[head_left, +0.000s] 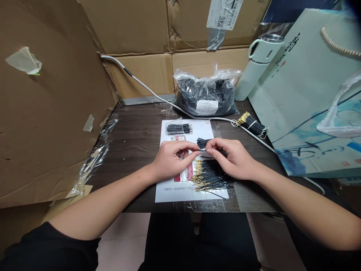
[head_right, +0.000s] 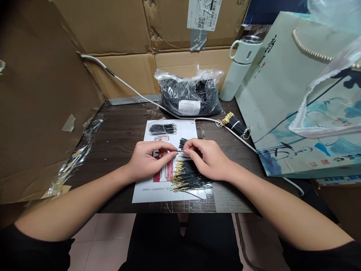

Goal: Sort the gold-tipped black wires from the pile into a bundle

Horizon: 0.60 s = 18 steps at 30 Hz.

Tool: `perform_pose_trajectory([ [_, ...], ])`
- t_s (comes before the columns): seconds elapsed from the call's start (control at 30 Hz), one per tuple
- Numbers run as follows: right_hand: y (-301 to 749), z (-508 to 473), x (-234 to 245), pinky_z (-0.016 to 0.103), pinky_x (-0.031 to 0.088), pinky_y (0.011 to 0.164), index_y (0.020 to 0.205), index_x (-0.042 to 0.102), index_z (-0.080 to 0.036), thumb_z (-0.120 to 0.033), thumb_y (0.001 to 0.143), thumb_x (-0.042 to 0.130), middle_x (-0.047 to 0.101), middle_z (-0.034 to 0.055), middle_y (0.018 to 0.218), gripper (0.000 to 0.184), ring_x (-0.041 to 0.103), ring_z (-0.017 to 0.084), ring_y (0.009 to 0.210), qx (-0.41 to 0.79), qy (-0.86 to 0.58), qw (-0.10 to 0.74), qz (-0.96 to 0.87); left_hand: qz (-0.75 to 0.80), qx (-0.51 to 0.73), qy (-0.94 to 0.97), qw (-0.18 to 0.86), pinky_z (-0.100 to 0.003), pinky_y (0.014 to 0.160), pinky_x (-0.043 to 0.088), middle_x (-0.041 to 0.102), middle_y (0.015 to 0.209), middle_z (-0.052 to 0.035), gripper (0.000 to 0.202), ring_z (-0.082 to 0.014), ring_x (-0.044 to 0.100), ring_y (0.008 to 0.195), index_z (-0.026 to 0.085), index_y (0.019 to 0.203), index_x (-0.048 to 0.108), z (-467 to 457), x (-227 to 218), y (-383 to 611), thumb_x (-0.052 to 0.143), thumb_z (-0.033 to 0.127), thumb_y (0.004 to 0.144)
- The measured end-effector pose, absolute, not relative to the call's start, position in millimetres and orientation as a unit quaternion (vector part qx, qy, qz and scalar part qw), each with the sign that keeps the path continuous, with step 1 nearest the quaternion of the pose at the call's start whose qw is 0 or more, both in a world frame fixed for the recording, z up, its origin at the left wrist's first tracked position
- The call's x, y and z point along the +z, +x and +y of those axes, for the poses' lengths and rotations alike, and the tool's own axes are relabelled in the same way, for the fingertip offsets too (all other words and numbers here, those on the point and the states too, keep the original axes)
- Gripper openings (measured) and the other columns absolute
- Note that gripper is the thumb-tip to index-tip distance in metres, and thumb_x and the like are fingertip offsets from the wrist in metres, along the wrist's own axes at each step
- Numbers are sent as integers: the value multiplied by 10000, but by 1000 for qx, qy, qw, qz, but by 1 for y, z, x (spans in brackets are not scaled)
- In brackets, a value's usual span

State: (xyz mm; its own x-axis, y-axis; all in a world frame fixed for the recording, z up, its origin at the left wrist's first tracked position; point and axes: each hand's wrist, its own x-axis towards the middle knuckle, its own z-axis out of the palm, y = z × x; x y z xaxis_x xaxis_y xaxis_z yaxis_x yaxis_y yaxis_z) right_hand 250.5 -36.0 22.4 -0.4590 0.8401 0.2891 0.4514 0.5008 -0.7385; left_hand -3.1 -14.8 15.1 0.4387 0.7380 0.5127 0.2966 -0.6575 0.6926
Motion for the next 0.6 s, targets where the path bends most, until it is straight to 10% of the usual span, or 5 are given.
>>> perform_pose_trajectory([
  [0.6, 262, -19, 18, 352, 476, 782, 1045, 640, -203, -236, 1094, 593, 690, 48, 938, 76, 619, 196, 826, 180, -397, 358, -826, 341, 378, 829, 233, -285, 671, 518, 753, 835, -8, 139, -114, 607, 649, 173, 1073, 789, -10, 12, -7, 776, 219, 943],
])
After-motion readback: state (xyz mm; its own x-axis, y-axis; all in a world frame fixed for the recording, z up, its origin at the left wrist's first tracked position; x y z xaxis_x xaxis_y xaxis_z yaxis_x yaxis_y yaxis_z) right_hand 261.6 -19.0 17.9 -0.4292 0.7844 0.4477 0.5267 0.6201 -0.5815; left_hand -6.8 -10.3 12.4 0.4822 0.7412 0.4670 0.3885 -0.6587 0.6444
